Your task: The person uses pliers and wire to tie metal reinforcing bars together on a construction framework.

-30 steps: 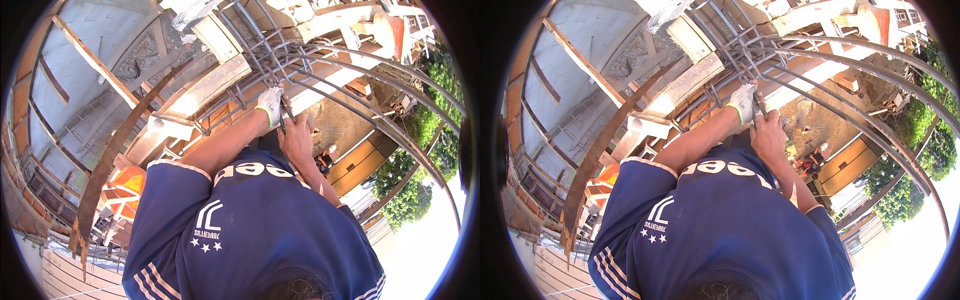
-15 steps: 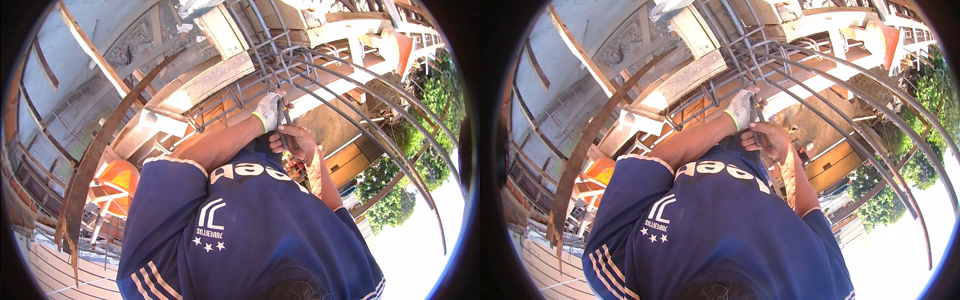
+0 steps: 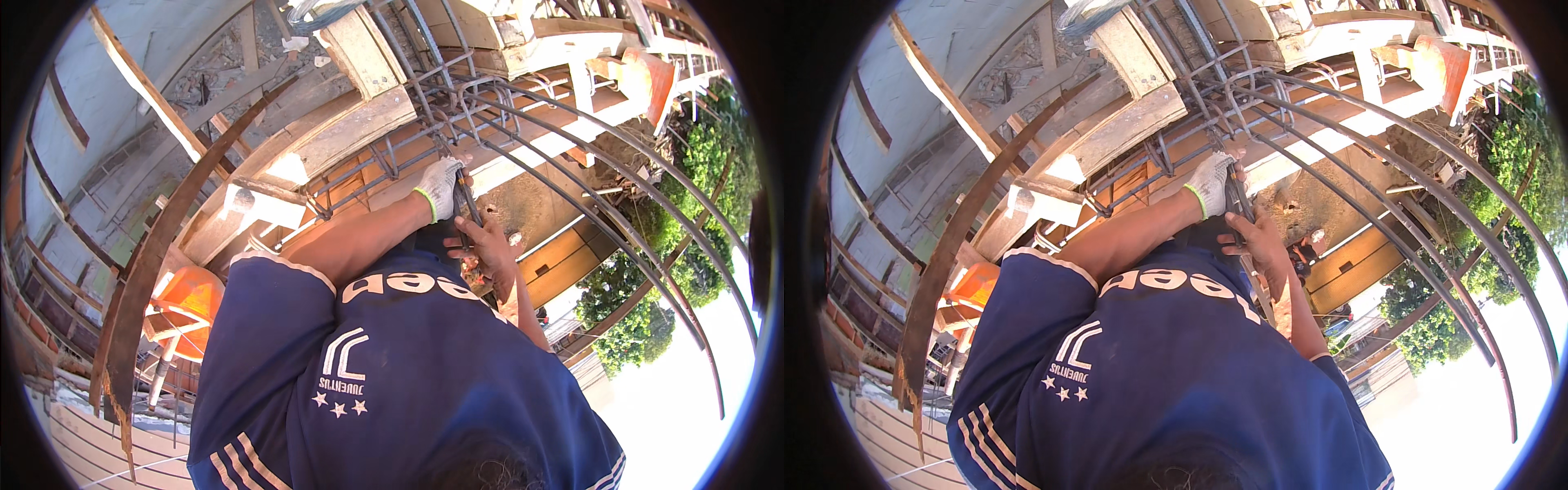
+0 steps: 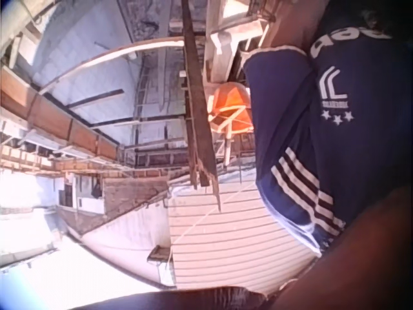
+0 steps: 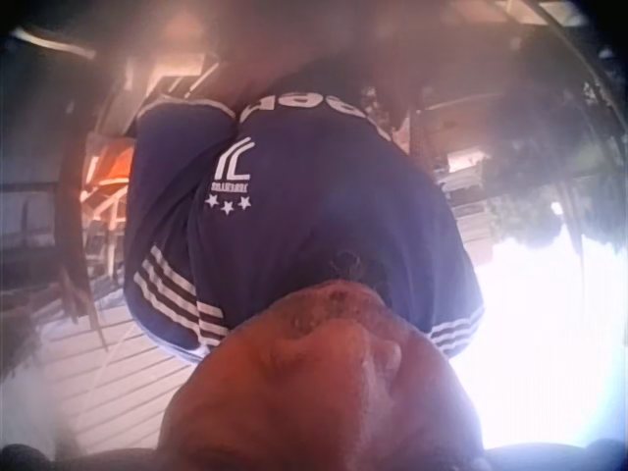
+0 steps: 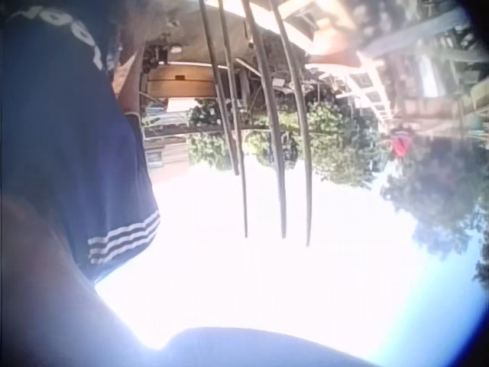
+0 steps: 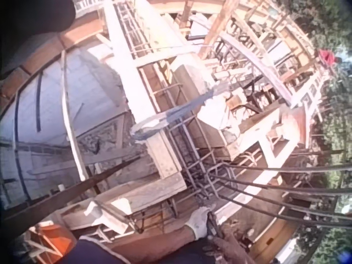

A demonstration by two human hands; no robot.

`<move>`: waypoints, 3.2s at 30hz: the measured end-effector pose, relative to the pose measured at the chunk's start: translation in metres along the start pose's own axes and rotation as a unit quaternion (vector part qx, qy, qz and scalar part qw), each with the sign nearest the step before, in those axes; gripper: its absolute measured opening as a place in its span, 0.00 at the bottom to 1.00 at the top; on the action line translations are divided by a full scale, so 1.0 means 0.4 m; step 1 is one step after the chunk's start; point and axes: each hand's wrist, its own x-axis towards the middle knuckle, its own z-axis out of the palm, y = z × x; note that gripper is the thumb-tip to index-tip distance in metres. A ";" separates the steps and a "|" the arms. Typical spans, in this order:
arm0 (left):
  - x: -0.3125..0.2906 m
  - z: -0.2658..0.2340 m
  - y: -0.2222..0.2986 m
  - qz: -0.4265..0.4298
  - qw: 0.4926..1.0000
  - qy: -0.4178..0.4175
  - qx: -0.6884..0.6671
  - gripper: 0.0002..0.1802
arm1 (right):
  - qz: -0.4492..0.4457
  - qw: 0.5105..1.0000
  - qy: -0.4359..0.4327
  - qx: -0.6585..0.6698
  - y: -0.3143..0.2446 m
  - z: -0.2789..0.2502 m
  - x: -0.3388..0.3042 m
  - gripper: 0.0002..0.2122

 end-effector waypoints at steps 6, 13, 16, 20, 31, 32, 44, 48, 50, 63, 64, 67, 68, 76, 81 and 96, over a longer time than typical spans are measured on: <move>-0.021 -0.005 0.011 -0.044 0.999 -0.020 -0.026 0.16 | -0.022 0.993 -0.017 -0.114 0.031 -0.024 0.029 0.15; -0.027 0.047 0.014 0.013 0.997 0.070 0.043 0.12 | -0.143 0.836 0.177 -0.500 -0.021 0.040 -0.039 0.29; -0.012 0.013 0.008 -0.029 0.999 0.000 -0.016 0.12 | 0.040 0.997 -0.021 0.063 -0.027 -0.013 0.008 0.23; -0.016 0.022 0.018 -0.052 0.997 0.049 -0.005 0.16 | 0.033 0.997 -0.063 -0.038 0.010 -0.028 0.030 0.16; -0.020 0.055 0.022 -0.047 0.995 0.081 0.042 0.17 | -0.057 0.988 0.036 -0.138 -0.016 -0.013 0.028 0.22; -0.025 0.051 0.024 -0.075 0.996 0.049 0.022 0.17 | 0.009 0.998 -0.045 0.048 -0.025 -0.022 0.037 0.18; -0.057 0.059 0.042 -0.021 0.993 0.107 0.051 0.16 | 0.102 0.967 -0.145 0.185 -0.012 -0.052 0.044 0.10; -0.013 0.011 0.049 0.074 0.987 0.093 0.111 0.16 | 0.096 0.960 -0.164 0.205 -0.008 -0.057 0.047 0.10; -0.004 0.009 0.051 0.106 0.982 0.062 0.143 0.15 | 0.085 0.961 -0.164 0.205 -0.001 -0.052 0.045 0.10; 0.001 -0.016 0.086 0.189 0.849 0.046 0.492 0.17 | 0.055 0.949 -0.158 0.265 0.041 -0.007 0.037 0.08; 0.000 -0.017 0.074 0.166 0.874 0.026 0.456 0.16 | 0.056 0.949 -0.162 0.263 0.051 -0.011 0.031 0.10; -0.022 0.010 0.100 0.118 0.934 0.030 0.337 0.16 | 0.047 0.944 -0.160 0.283 0.034 0.026 0.036 0.10; -0.021 -0.003 0.092 0.140 0.942 0.020 0.303 0.17 | 0.048 0.946 -0.161 0.278 0.040 0.033 0.041 0.10; -0.136 0.086 0.062 0.115 0.765 0.200 0.601 0.32 | -0.021 0.978 -0.066 0.196 0.102 0.088 0.054 0.07; -0.097 0.053 0.074 0.095 0.733 0.177 0.650 0.33 | -0.045 0.991 -0.061 0.108 0.081 0.069 0.046 0.10; -0.021 -0.045 0.130 0.557 0.484 0.186 0.649 0.24 | 0.018 0.951 -0.167 0.260 0.071 0.004 0.064 0.17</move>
